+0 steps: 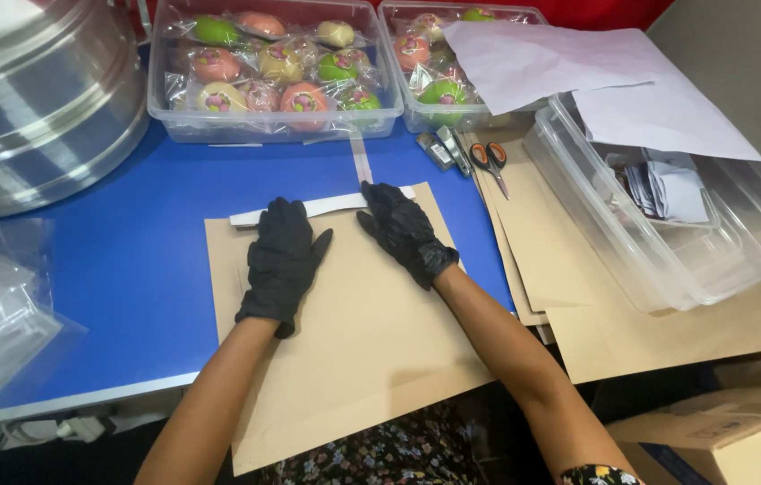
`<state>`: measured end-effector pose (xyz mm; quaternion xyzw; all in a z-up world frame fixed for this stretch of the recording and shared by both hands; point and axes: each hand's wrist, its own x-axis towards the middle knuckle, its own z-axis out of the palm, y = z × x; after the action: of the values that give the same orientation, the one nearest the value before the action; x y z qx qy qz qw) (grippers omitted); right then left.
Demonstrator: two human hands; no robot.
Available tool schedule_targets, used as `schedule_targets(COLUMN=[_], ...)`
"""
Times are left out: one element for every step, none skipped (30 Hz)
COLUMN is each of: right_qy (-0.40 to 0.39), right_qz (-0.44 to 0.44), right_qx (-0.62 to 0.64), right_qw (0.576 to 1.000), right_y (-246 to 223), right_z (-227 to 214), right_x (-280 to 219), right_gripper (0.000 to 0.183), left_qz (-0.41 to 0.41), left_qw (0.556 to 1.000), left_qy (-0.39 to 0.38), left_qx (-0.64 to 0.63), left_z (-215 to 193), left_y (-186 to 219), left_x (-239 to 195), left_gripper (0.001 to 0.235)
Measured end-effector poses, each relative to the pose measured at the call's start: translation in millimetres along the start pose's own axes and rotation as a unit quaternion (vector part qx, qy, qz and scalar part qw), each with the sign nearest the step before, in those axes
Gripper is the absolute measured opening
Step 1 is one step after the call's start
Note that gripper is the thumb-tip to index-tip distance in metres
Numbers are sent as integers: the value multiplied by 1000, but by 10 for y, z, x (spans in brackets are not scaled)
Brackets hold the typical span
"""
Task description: Assembling cardboard boxes by folding and stapling the corners.
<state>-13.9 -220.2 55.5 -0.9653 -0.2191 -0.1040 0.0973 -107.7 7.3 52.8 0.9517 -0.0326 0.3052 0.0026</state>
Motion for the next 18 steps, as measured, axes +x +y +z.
schedule_targets(right_qy=[-5, -9, -7, -3, 1, 2, 6, 10, 8, 4, 0, -1, -6, -12, -13, -17, -22, -23], right_qz=[-27, -54, -52, -77, -102, -101, -101, -102, -102, -102, -100, -99, -129, -159, -158, -149, -141, -141], right_qx=[42, 84, 84, 58, 32, 32, 22, 12, 11, 13, 16, 17, 37, 57, 60, 74, 85, 84], right_qw=[999, 995, 995, 995, 994, 994, 995, 995, 995, 995, 995, 995, 991, 986, 986, 986, 986, 986], right_y=[-91, -176, -157, -138, -124, -117, -123, -132, -188, -242, -306, -360, -408, -455, -462, -474, -454, -455], right_z=[-104, -210, -69, 69, 209, 225, 253, 284, 232, 184, 152, 172, 193, 213, 216, 214, 186, 167], right_x=[-38, -64, -22, 28, 83, 103, 102, 98, 87, 75, 57, 69, 102, 141, 144, 144, 139, 116], right_gripper=[61, 54, 54, 56, 57, 57, 56, 56, 56, 55, 54, 54, 49, 45, 45, 46, 47, 47], left_qz=[-27, -54, -52, -43, -34, -33, -14, 5, 4, -10, -22, -22, -24, -27, -26, -28, -32, -33], left_qw=[998, 991, 991, 992, 993, 993, 998, 999, 999, 996, 988, 988, 985, 981, 981, 976, 969, 969], left_qy=[-39, -77, -76, -83, -91, -90, -63, -37, -38, -84, -129, -130, -144, -158, -161, -183, -203, -203], left_qx=[-48, -96, -96, -82, -67, -67, -23, 21, 20, -32, -83, -83, -94, -105, -103, -118, -135, -136], left_z=[-34, -63, -138, -213, -290, -185, -86, 14, 0, -11, -15, -34, -44, -53, -62, -77, -94, -101], left_y=[37, 75, 111, 144, 171, 179, 186, 191, 177, 164, 140, 137, 131, 123, 117, 109, 136, 130], left_x=[31, 73, 89, 112, 135, 135, 104, 68, 90, 111, 123, 119, 131, 147, 145, 140, 145, 126], left_gripper=[80, 85, 85, 85, 84, 84, 82, 81, 81, 82, 83, 83, 82, 81, 81, 80, 80, 80])
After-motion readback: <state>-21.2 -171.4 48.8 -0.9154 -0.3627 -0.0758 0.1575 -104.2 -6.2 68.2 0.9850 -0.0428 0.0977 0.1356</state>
